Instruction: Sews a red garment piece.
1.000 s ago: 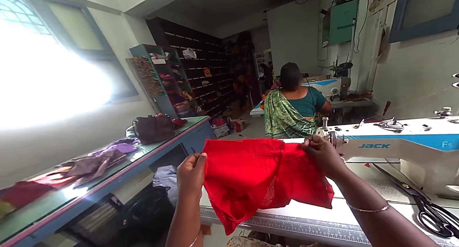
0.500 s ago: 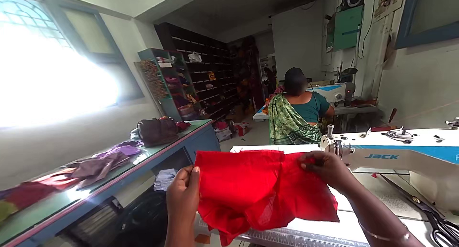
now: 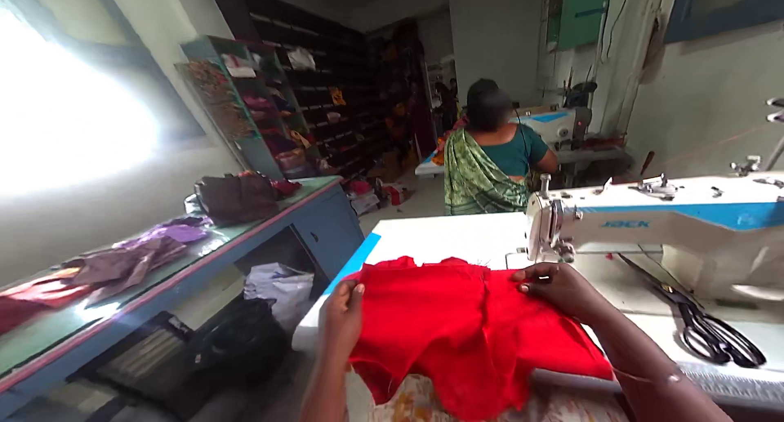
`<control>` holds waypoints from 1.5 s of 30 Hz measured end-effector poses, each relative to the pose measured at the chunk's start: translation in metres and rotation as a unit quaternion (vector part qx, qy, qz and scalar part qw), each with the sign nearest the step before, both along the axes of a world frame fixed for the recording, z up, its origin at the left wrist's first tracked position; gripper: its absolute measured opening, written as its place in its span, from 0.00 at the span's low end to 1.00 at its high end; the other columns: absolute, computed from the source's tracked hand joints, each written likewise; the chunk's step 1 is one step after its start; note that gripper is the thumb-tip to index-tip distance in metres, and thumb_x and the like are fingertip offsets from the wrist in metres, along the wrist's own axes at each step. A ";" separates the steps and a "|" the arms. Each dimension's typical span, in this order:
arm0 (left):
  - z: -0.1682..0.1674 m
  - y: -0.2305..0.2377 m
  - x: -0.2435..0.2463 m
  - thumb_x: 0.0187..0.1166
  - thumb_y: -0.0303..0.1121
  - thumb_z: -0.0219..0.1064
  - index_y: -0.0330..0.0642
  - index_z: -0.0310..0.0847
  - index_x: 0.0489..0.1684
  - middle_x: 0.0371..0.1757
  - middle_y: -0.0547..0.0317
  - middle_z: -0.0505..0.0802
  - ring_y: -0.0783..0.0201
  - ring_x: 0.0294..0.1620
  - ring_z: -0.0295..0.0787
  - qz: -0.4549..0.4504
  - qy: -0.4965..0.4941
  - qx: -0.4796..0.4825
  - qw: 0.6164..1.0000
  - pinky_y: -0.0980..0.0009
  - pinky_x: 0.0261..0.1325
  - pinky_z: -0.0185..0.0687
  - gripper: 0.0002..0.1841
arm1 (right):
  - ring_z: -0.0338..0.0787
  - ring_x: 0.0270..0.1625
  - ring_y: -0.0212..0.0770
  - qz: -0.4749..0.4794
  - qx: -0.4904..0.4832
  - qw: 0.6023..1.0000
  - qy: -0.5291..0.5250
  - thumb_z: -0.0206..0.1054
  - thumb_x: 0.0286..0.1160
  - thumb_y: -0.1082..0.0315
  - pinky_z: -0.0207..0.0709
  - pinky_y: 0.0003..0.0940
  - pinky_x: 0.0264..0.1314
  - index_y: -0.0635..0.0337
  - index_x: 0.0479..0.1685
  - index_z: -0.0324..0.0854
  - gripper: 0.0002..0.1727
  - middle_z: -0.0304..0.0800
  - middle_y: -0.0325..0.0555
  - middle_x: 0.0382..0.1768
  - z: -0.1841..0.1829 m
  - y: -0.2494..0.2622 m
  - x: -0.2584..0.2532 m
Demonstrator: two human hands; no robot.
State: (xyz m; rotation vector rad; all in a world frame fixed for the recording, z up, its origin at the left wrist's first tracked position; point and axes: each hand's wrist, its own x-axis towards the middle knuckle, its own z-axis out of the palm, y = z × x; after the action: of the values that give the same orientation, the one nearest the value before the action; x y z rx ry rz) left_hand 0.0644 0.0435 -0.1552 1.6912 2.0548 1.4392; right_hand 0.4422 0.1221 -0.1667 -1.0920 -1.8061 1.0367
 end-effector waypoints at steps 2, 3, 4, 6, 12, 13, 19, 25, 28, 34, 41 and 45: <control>-0.033 0.015 0.008 0.91 0.29 0.57 0.26 0.82 0.57 0.48 0.34 0.91 0.41 0.52 0.89 0.004 0.033 -0.033 0.999 0.39 0.61 0.79 0.13 | 0.93 0.46 0.35 -0.013 0.010 1.000 -0.019 0.75 0.72 0.77 0.87 0.37 0.55 0.62 0.47 0.91 0.08 0.95 0.44 0.45 -0.040 0.011 0.003; -0.046 0.020 0.012 0.91 0.30 0.56 0.25 0.82 0.59 0.50 0.32 0.91 0.38 0.54 0.90 0.006 0.044 -0.042 0.998 0.37 0.63 0.79 0.14 | 0.93 0.47 0.35 -0.017 0.017 1.000 -0.019 0.75 0.72 0.77 0.87 0.37 0.56 0.62 0.48 0.91 0.09 0.96 0.44 0.46 -0.055 0.014 0.005; -0.055 0.025 0.015 0.92 0.30 0.56 0.25 0.81 0.60 0.50 0.32 0.92 0.37 0.54 0.90 0.009 0.053 -0.044 0.998 0.36 0.63 0.79 0.15 | 0.93 0.47 0.35 -0.019 0.023 0.999 -0.015 0.75 0.72 0.78 0.87 0.37 0.57 0.62 0.49 0.91 0.09 0.96 0.44 0.46 -0.066 0.016 0.006; -0.066 0.033 0.019 0.92 0.32 0.55 0.27 0.82 0.58 0.45 0.32 0.92 0.36 0.49 0.91 0.015 0.071 -0.049 0.996 0.35 0.58 0.80 0.15 | 0.92 0.46 0.34 -0.018 0.017 1.000 0.001 0.75 0.71 0.79 0.86 0.36 0.56 0.63 0.49 0.91 0.10 0.95 0.45 0.46 -0.080 0.017 0.008; -0.057 0.049 0.032 0.87 0.29 0.62 0.33 0.80 0.69 0.66 0.32 0.86 0.34 0.62 0.86 0.052 0.132 -0.049 0.989 0.36 0.64 0.79 0.16 | 0.92 0.46 0.33 -0.030 0.022 0.999 0.030 0.74 0.69 0.81 0.86 0.34 0.56 0.63 0.47 0.90 0.10 0.95 0.44 0.45 -0.097 0.019 0.009; -0.050 0.046 0.042 0.87 0.28 0.61 0.33 0.80 0.71 0.69 0.30 0.83 0.32 0.68 0.82 0.037 0.144 -0.039 0.988 0.36 0.70 0.76 0.17 | 0.92 0.46 0.32 -0.032 0.029 0.998 0.034 0.74 0.68 0.82 0.86 0.33 0.56 0.63 0.47 0.90 0.10 0.95 0.44 0.45 -0.098 0.019 0.009; -0.047 0.029 0.142 0.84 0.29 0.65 0.37 0.92 0.52 0.49 0.48 0.92 0.55 0.46 0.91 -0.202 0.112 -0.052 0.972 0.57 0.52 0.89 0.10 | 0.92 0.44 0.31 -0.033 0.034 0.998 0.043 0.74 0.68 0.82 0.87 0.32 0.53 0.64 0.46 0.90 0.10 0.95 0.42 0.43 -0.097 0.016 0.008; -0.071 0.048 0.172 0.73 0.43 0.80 0.41 0.90 0.59 0.56 0.49 0.92 0.53 0.53 0.90 -0.182 0.072 -0.160 0.968 0.53 0.59 0.86 0.21 | 0.92 0.45 0.31 -0.050 0.024 0.998 0.036 0.74 0.69 0.82 0.87 0.32 0.54 0.64 0.46 0.90 0.10 0.95 0.43 0.44 -0.097 0.014 0.007; -0.089 0.052 0.181 0.68 0.49 0.83 0.45 0.86 0.69 0.65 0.50 0.89 0.51 0.66 0.86 -0.156 0.071 -0.202 0.964 0.50 0.68 0.82 0.31 | 0.93 0.47 0.35 -0.065 0.009 0.998 0.003 0.74 0.71 0.80 0.87 0.36 0.56 0.63 0.50 0.90 0.10 0.95 0.45 0.46 -0.097 0.014 0.006; -0.099 0.051 0.184 0.59 0.56 0.85 0.43 0.78 0.76 0.78 0.49 0.82 0.47 0.79 0.74 -0.084 0.108 -0.180 0.974 0.42 0.78 0.66 0.44 | 0.88 0.58 0.50 -0.123 0.032 0.982 -0.142 0.73 0.71 0.79 0.83 0.51 0.63 0.61 0.49 0.90 0.10 0.88 0.53 0.57 -0.086 0.018 0.002; -0.092 0.052 0.183 0.61 0.60 0.82 0.45 0.72 0.81 0.84 0.53 0.77 0.50 0.85 0.67 -0.079 0.114 -0.246 0.959 0.42 0.80 0.62 0.47 | 0.92 0.52 0.50 0.051 0.112 0.969 -0.214 0.71 0.77 0.72 0.84 0.49 0.62 0.64 0.47 0.93 0.08 0.93 0.54 0.47 -0.062 0.027 -0.048; -0.086 0.053 0.183 0.66 0.61 0.76 0.48 0.67 0.86 0.84 0.56 0.76 0.53 0.87 0.64 -0.072 0.128 -0.303 0.941 0.46 0.83 0.58 0.46 | 0.89 0.56 0.53 0.046 0.049 0.966 -0.251 0.73 0.74 0.68 0.79 0.53 0.67 0.65 0.45 0.93 0.10 0.91 0.57 0.47 -0.075 0.031 -0.065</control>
State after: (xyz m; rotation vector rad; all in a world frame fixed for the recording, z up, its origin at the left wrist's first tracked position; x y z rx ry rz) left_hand 0.2474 0.0965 -0.2413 1.7528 2.1289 0.4707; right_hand 0.3777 0.1531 -0.2421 -1.3020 -2.2998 0.7524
